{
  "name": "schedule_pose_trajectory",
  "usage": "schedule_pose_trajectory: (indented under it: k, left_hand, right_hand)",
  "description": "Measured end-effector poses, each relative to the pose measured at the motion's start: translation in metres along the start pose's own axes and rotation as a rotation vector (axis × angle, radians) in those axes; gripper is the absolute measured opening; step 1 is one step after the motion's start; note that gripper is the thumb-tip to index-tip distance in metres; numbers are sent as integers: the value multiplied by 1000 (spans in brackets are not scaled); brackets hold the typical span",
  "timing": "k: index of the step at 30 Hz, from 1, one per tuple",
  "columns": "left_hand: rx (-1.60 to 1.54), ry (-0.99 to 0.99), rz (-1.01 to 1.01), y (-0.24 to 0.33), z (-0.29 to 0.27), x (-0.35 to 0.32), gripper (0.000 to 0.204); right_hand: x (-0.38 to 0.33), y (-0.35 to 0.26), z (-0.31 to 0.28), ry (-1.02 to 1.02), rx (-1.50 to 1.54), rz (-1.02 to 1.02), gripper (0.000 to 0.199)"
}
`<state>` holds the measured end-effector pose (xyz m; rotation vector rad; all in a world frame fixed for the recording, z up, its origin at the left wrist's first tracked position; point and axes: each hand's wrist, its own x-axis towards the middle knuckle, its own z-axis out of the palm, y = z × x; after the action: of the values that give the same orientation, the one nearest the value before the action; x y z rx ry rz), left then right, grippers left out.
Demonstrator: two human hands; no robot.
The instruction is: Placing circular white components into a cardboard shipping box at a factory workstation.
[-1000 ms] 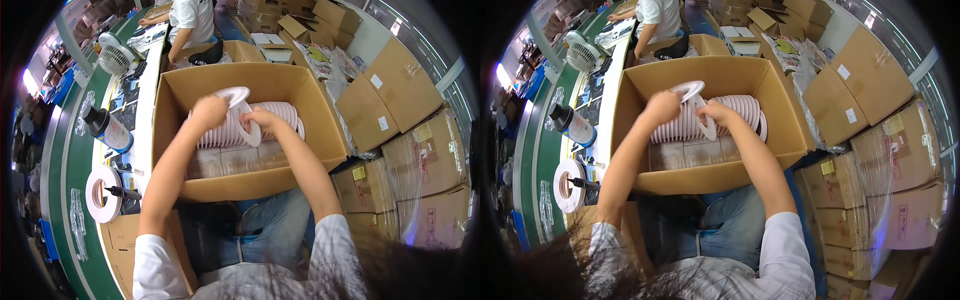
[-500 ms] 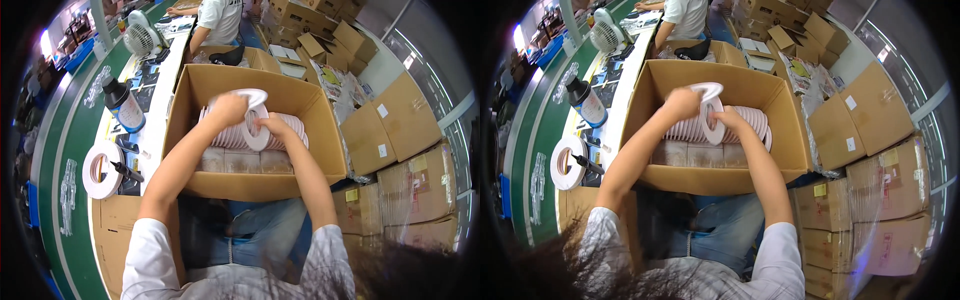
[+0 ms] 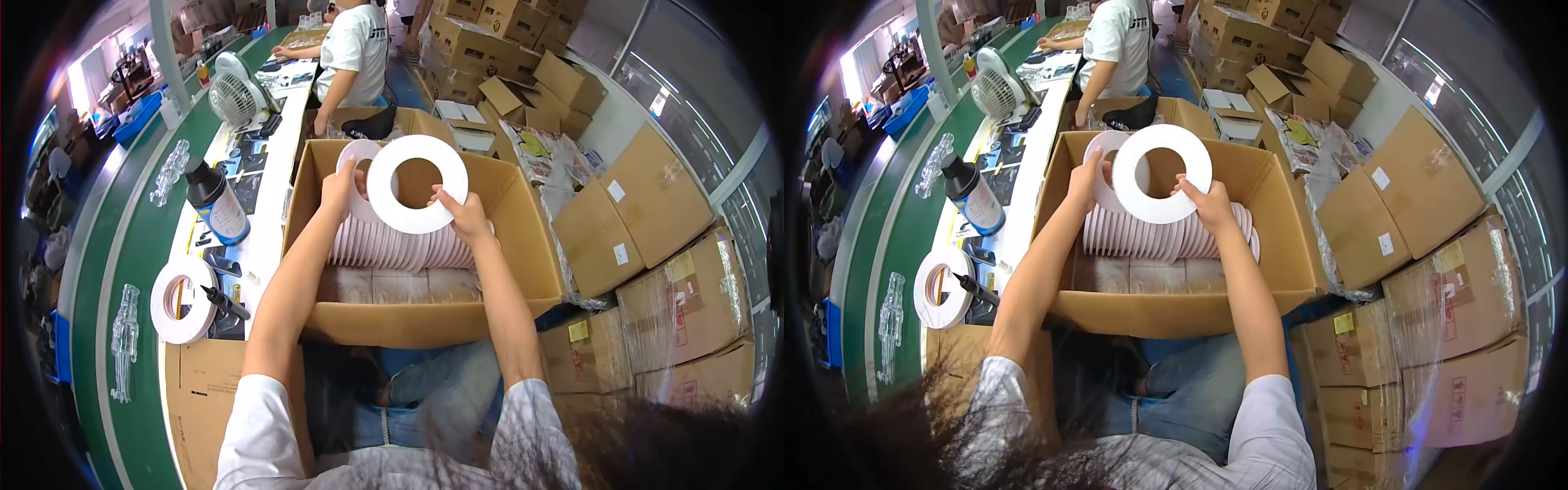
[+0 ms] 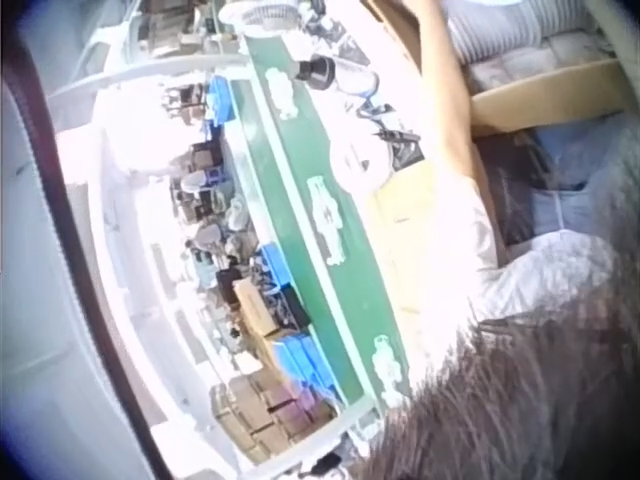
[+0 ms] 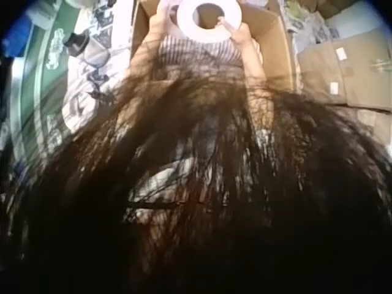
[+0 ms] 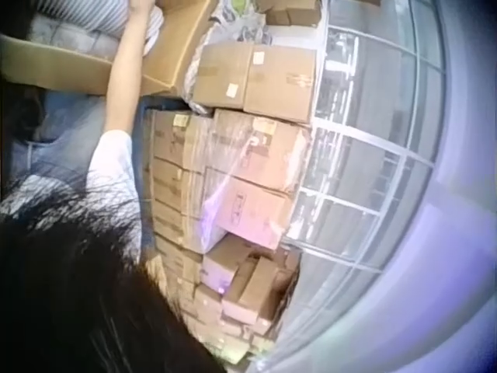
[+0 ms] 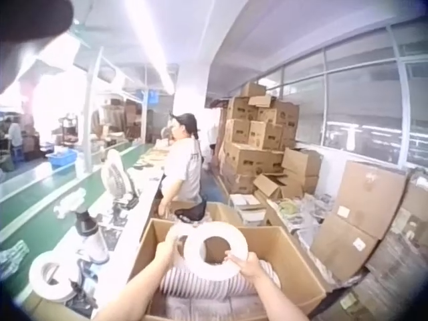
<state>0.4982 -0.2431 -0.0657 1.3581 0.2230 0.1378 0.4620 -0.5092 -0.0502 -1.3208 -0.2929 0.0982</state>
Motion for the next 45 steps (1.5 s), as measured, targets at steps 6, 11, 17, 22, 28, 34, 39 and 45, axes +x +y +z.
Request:
schedule_pose_trajectory:
  k: [6,11,17,22,28,34,39,45]
  left_hand:
    - [-453,-367,-235,15,35,-29,76]
    - [-557,-516,-235,16,40,-36,70]
    - [-488,-542,-323,16,54,-52,59]
    - [-381,-614,-290,10,56,-51,45]
    - [-539,-618,-79,-4,72,-41,45]
    - [244,70,784,20,66,-50,33]
    - [585,112,1106,3,51,-54,36]
    - [512,-271,1170,-11,36,-42,36]
  right_hand:
    - [14,16,-1,106,-308,-302,36]
    - [20,36,-4,255,-135,-267,61]
    - [19,43,-9,215,-128,-188,65]
    - [22,51,-11,324,-183,-128,57]
    - [19,33,-23,387,-91,-171,42]
    - [31,-52,12,566,-301,-573,45]
    - [32,-134,205,53,-370,-754,40]
    - [12,-102,422,-597,-756,-533,50]
